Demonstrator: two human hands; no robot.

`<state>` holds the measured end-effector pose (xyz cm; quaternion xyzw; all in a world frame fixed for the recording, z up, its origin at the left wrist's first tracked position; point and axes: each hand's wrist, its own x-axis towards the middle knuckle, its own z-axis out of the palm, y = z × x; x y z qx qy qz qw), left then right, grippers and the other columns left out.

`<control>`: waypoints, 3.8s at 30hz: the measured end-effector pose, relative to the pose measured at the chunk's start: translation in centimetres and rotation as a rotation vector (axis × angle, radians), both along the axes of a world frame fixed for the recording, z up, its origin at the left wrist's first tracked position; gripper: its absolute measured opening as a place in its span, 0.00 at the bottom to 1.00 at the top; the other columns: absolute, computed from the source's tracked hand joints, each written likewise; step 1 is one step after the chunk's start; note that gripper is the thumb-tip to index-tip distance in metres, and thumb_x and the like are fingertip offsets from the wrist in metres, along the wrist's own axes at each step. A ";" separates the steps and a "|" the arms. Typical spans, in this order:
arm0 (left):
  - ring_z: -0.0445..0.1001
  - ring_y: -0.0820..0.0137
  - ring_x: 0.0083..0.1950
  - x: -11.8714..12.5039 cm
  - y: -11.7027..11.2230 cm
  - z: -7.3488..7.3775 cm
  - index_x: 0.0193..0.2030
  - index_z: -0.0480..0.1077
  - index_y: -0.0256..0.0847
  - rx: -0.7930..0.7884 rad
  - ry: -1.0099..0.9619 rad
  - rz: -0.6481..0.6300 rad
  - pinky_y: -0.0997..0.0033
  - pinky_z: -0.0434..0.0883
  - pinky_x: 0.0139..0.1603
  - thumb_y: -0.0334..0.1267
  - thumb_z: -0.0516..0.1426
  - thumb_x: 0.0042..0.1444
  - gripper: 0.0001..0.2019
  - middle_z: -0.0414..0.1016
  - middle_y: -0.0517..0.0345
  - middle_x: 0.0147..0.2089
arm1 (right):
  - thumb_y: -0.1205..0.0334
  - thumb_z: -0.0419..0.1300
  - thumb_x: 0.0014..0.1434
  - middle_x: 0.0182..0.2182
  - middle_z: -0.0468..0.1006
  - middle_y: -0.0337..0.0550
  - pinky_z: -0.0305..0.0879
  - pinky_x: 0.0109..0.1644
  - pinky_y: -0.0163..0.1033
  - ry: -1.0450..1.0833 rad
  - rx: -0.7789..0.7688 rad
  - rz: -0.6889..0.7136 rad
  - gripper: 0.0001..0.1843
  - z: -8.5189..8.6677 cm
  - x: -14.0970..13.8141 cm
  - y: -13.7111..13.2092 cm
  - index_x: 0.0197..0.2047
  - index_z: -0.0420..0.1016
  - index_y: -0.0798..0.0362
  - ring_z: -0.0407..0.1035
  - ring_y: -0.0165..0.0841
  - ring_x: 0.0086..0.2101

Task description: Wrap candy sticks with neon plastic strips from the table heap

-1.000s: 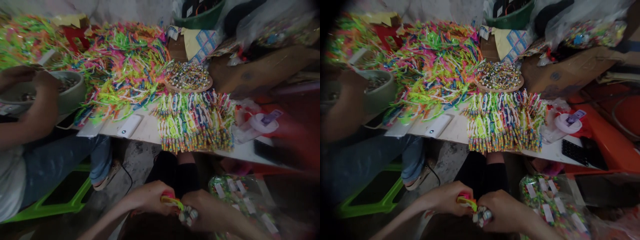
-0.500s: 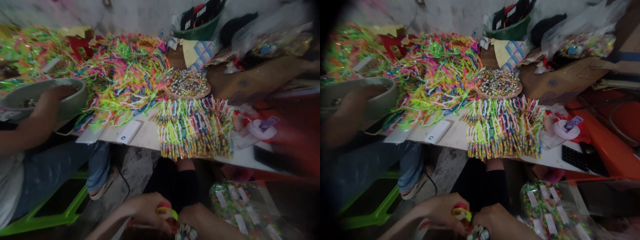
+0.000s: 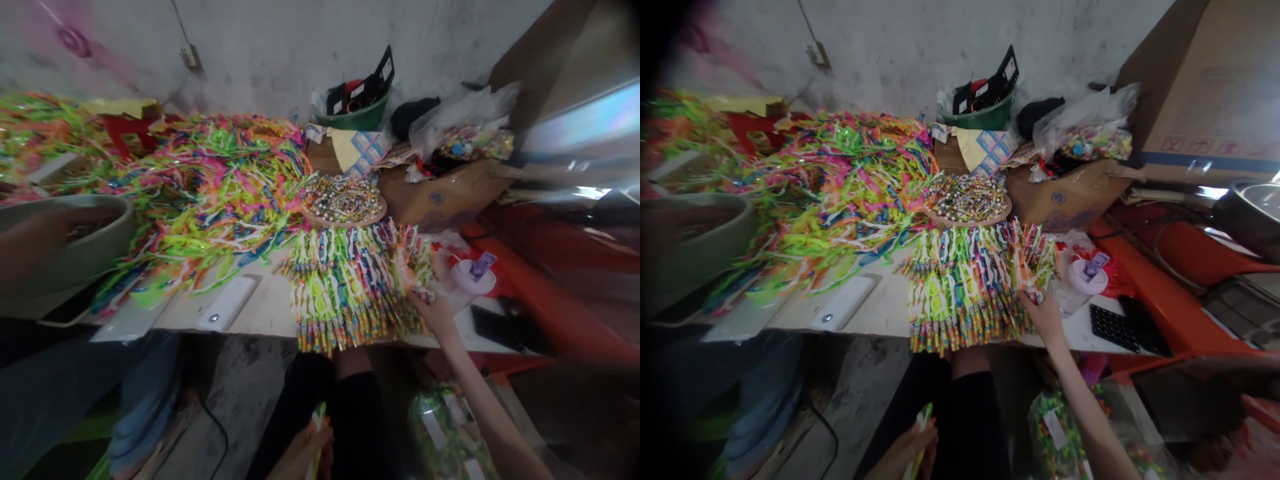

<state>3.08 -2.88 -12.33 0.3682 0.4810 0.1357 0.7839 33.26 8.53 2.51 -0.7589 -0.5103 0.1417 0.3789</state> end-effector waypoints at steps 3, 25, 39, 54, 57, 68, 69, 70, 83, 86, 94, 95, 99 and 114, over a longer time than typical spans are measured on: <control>0.62 0.74 0.21 0.4 -0.6 -0.2 0.25 0.63 0.40 0.005 0.043 0.143 0.76 0.53 0.19 0.74 0.58 0.25 0.36 0.62 0.63 0.19 | 0.45 0.55 0.49 0.23 0.74 0.45 0.58 0.31 0.40 -0.050 -0.009 -0.016 0.19 -0.5 0.3 1.6 0.28 0.71 0.54 0.65 0.37 0.26; 0.70 0.75 0.25 -0.9 3.8 14.5 0.42 0.67 0.36 0.045 -0.290 0.053 0.80 0.70 0.19 0.48 0.62 0.49 0.20 0.72 0.57 0.30 | 0.60 0.61 0.56 0.38 0.77 0.39 0.64 0.45 0.33 0.295 -0.138 0.865 0.08 2.4 -9.1 -7.9 0.40 0.72 0.49 0.70 0.30 0.39; 0.73 0.73 0.27 -1.3 3.6 15.4 0.33 0.71 0.32 0.028 -0.308 0.044 0.78 0.73 0.21 0.41 0.64 0.47 0.13 0.75 0.54 0.30 | 0.70 0.59 0.56 0.36 0.76 0.41 0.65 0.43 0.34 0.132 0.072 0.990 0.09 2.7 -10.7 -8.4 0.40 0.71 0.50 0.70 0.30 0.38; 0.70 0.76 0.25 -1.8 3.6 17.1 0.31 0.72 0.33 -0.167 -0.280 -0.014 0.81 0.69 0.19 0.43 0.64 0.44 0.14 0.74 0.57 0.28 | 0.65 0.55 0.60 0.40 0.80 0.47 0.68 0.45 0.43 -0.187 0.470 0.982 0.12 1.9 -11.2 -9.3 0.48 0.70 0.51 0.70 0.35 0.41; 0.69 0.77 0.25 -1.8 3.3 17.5 0.32 0.72 0.35 -0.190 -0.253 0.048 0.81 0.67 0.19 0.42 0.64 0.45 0.12 0.73 0.59 0.28 | 0.65 0.55 0.60 0.40 0.80 0.47 0.68 0.45 0.44 -0.161 0.460 0.995 0.13 1.7 -11.3 -9.4 0.49 0.69 0.49 0.70 0.35 0.40; 0.73 0.72 0.29 -3.0 4.1 16.5 0.35 0.72 0.34 0.090 -0.135 -0.246 0.79 0.67 0.24 0.45 0.62 0.46 0.15 0.76 0.55 0.31 | 0.66 0.55 0.60 0.42 0.79 0.46 0.64 0.48 0.38 -0.071 0.110 1.217 0.10 2.5 -10.8 -9.8 0.45 0.71 0.51 0.70 0.33 0.43; 0.73 0.71 0.29 -3.2 4.1 16.4 0.35 0.72 0.34 0.140 -0.102 -0.302 0.79 0.67 0.24 0.45 0.61 0.47 0.14 0.77 0.55 0.32 | 0.65 0.57 0.59 0.41 0.79 0.45 0.65 0.46 0.36 -0.029 -0.012 1.204 0.08 2.5 -10.9 -9.9 0.43 0.72 0.51 0.71 0.32 0.41; 0.74 0.71 0.29 -3.3 4.1 16.3 0.36 0.72 0.35 0.199 -0.062 -0.348 0.79 0.66 0.24 0.44 0.59 0.49 0.13 0.77 0.55 0.32 | 0.63 0.59 0.57 0.38 0.79 0.43 0.65 0.43 0.34 0.020 -0.133 1.170 0.08 2.6 -11.0 -10.0 0.42 0.72 0.51 0.72 0.32 0.39; 0.76 0.69 0.29 -3.0 2.8 15.9 0.34 0.71 0.39 0.373 0.078 -0.551 0.79 0.65 0.24 0.38 0.54 0.51 0.08 0.79 0.58 0.31 | 0.59 0.66 0.46 0.25 0.75 0.32 0.56 0.28 0.26 0.338 -0.684 0.953 0.11 2.6 -12.1 -10.9 0.33 0.74 0.54 0.64 0.25 0.26; 0.74 0.70 0.28 -2.7 2.3 15.2 0.35 0.72 0.40 0.296 0.054 -0.555 0.79 0.65 0.24 0.37 0.55 0.50 0.07 0.78 0.60 0.30 | 0.62 0.67 0.44 0.22 0.71 0.30 0.52 0.25 0.25 0.386 -0.768 0.884 0.10 2.3 -12.0 -11.5 0.30 0.73 0.54 0.61 0.23 0.24; 0.70 0.74 0.28 -3.0 4.1 13.3 0.32 0.75 0.40 0.276 0.039 -0.646 0.80 0.61 0.26 0.39 0.61 0.45 0.08 0.75 0.66 0.28 | 0.59 0.69 0.40 0.24 0.73 0.30 0.51 0.24 0.25 0.329 -0.735 0.891 0.14 -0.4 -11.1 -12.6 0.32 0.74 0.53 0.62 0.23 0.25; 0.71 0.74 0.29 -3.1 4.6 12.8 0.33 0.75 0.39 0.243 -0.015 -0.590 0.80 0.62 0.28 0.41 0.62 0.46 0.09 0.76 0.64 0.29 | 0.59 0.69 0.40 0.25 0.74 0.31 0.51 0.25 0.25 0.323 -0.720 0.885 0.14 -0.5 -10.8 -12.6 0.33 0.75 0.53 0.63 0.24 0.25; 0.75 0.68 0.34 -3.0 5.8 11.5 0.31 0.68 0.37 0.096 -0.175 -0.044 0.74 0.68 0.34 0.50 0.63 0.45 0.17 0.77 0.56 0.31 | 0.59 0.68 0.41 0.26 0.75 0.31 0.54 0.27 0.26 0.361 -0.659 0.782 0.15 -0.4 -8.8 -12.5 0.34 0.74 0.53 0.63 0.24 0.26; 0.59 0.80 0.15 -2.0 5.9 12.9 0.33 0.64 0.42 0.159 -0.029 0.615 0.83 0.59 0.10 0.60 0.63 0.39 0.25 0.65 0.69 0.21 | 0.44 0.61 0.46 0.20 0.72 0.38 0.62 0.27 0.38 0.180 -0.014 -0.096 0.19 1.4 3.2 -4.4 0.31 0.67 0.52 0.65 0.33 0.22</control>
